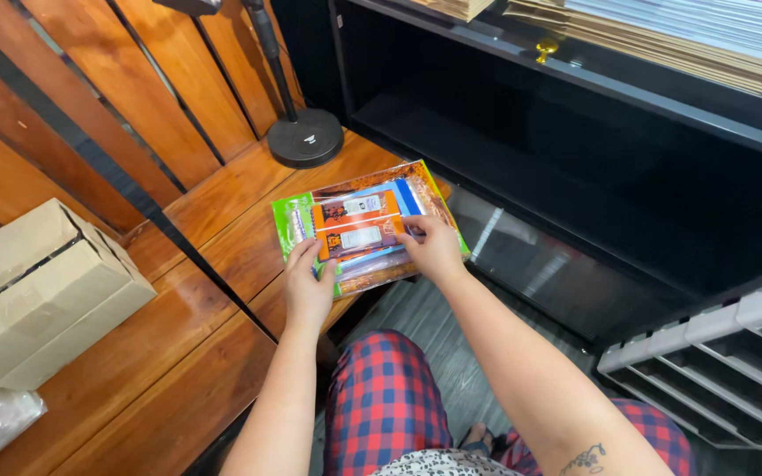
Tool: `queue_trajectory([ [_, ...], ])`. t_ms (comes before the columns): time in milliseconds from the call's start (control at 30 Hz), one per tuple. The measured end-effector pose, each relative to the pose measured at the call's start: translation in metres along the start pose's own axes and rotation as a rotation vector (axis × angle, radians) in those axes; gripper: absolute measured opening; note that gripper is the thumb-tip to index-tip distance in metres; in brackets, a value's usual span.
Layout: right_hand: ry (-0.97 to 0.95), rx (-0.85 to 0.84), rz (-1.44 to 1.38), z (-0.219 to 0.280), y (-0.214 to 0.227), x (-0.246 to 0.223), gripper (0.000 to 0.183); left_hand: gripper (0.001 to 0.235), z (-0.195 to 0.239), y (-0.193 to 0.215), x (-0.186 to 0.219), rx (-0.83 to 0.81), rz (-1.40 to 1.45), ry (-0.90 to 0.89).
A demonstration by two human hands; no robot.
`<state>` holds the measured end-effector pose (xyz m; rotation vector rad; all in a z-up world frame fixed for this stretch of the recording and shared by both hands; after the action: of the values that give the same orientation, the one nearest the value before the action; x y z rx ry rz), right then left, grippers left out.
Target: The person sits on the floor and repeatedly picks up small packaged items from a wooden surface, then places them onto a stack on a black shelf. The person handles colorful stationery packs and clear plastic sleeves, stacking them one by one.
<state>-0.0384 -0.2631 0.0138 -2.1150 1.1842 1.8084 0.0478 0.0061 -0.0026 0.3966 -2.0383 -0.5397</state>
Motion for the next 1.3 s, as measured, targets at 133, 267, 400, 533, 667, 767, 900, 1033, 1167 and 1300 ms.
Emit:
queue_trajectory([
  [133, 0.087, -0.029, 0.052, 0.003, 0.001, -0.013, 0.036, 0.044, -0.002, -0.003, -0.004, -0.021, -0.068, 0.007],
  [267, 0.149, -0.097, 0.176, 0.004, -0.002, -0.013, 0.040, 0.043, -0.003, 0.000, 0.002, -0.069, -0.140, 0.002],
  [400, 0.157, -0.118, 0.191, 0.003, -0.002, -0.009, 0.039, 0.044, -0.005, 0.000, 0.005, -0.117, -0.140, 0.003],
  [533, 0.159, -0.135, 0.220, 0.003, -0.003, -0.006, 0.037, 0.041, -0.003, 0.000, 0.006, -0.115, -0.129, 0.012],
  [667, 0.130, -0.133, 0.227, 0.004, -0.002, -0.003, 0.037, 0.041, -0.002, 0.004, 0.011, -0.124, -0.132, 0.022],
  [767, 0.108, -0.136, 0.216, 0.004, -0.002, -0.003, 0.037, 0.039, -0.003, 0.008, 0.018, -0.143, -0.122, 0.047],
  [900, 0.067, -0.140, 0.093, 0.005, 0.002, -0.011, 0.036, 0.035, -0.009, 0.005, 0.012, -0.164, -0.127, 0.107],
  [1033, 0.031, -0.127, 0.043, 0.007, 0.001, -0.013, 0.037, 0.030, -0.011, -0.002, -0.001, -0.137, -0.152, 0.124],
  [1167, 0.011, -0.114, 0.046, 0.011, 0.002, -0.021, 0.045, 0.035, -0.014, -0.005, -0.007, -0.118, -0.171, 0.137],
  [1300, -0.036, -0.095, -0.003, 0.013, 0.004, -0.025, 0.055, 0.036, -0.011, -0.001, 0.005, -0.094, -0.158, 0.086],
])
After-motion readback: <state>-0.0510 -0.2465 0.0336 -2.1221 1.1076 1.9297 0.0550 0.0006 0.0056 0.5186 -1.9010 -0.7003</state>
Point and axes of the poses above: each hand's wrist, its own z-axis away from the middle knuckle, its own y-axis out of the back of the hand, x = y × z, the point moved 8 cm from there along -z, towards the middle knuckle, and after that the axes turned 4 degrees about -z, right-handed, at the moved point
